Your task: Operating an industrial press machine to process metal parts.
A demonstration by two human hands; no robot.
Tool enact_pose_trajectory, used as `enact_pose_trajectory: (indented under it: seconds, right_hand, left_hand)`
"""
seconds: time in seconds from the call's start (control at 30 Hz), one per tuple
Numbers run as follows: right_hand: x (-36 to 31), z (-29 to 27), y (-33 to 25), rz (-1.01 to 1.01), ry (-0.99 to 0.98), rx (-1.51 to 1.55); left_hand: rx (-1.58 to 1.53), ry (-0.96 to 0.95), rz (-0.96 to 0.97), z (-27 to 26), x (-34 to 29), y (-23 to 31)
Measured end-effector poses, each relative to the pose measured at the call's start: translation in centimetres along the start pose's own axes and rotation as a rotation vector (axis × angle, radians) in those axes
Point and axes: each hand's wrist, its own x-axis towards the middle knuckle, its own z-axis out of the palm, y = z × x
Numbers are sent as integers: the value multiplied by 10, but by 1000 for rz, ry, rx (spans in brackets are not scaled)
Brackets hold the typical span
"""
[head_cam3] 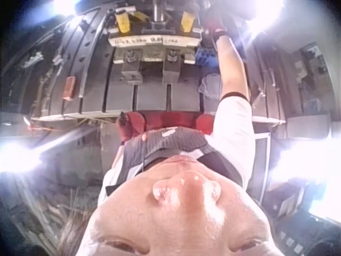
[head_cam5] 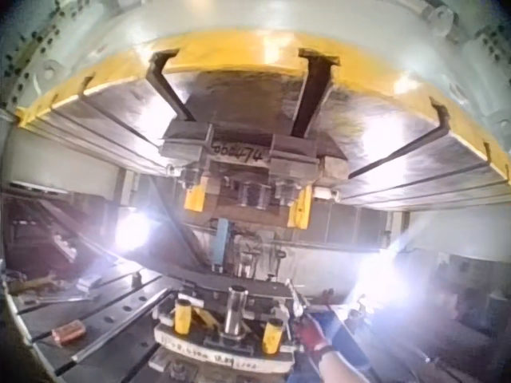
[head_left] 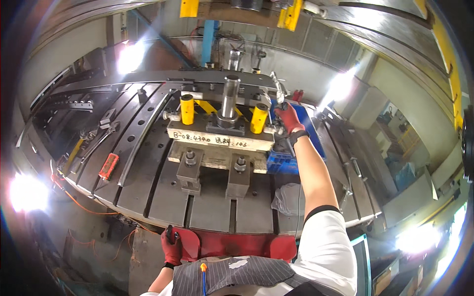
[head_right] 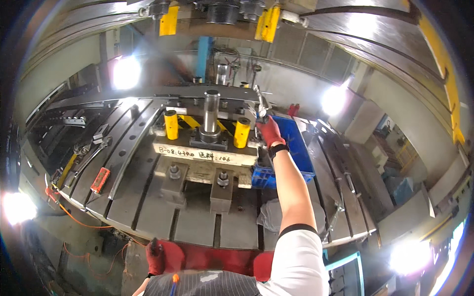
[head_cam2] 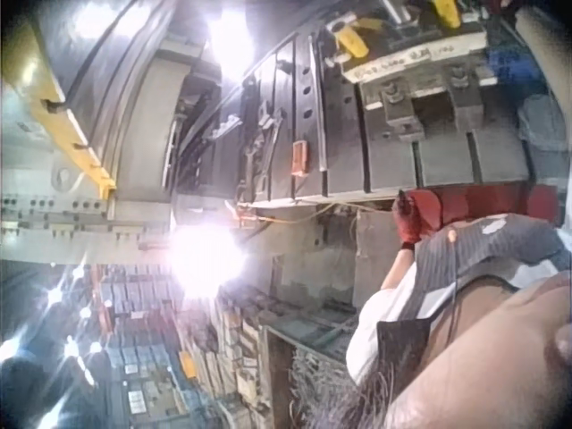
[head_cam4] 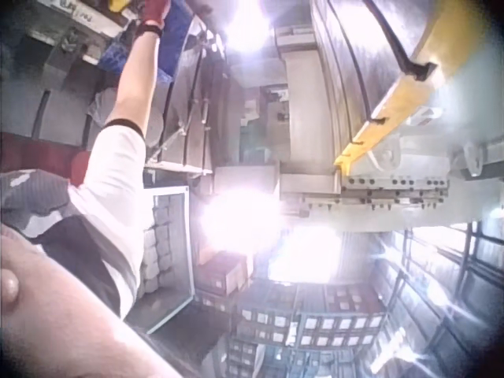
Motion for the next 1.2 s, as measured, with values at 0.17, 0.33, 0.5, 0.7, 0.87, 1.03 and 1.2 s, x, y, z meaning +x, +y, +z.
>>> enact_pose_trajectory:
  seconds: [0.17,0.33,0.5,0.7,0.87,1.03,1.2]
  right_hand:
    - [28,61,-17,18,-70,-225]
    - [51,53,32,0,-257,18]
    - [28,48,10,6,-17,-184]
    - [-59,-3,-27,56,3,358]
    - [-195,-73,-50,-18,91,209]
    - [-330,-123,-64,363,-116,166]
    - [-430,-127,-85,572,-279,261]
  left_hand:
    - [29,70,-38,-14,-13,15]
    - [79,23,-8,-10,-7,17]
    - [83,35,8,-8,-6,13]
    - [131,-12,49,-8,-5,2]
    - [-72,-62,-30,-8,-7,0]
    - [598,-149,399,-23,19,56]
    - [-854,-702,-25,45,39,121]
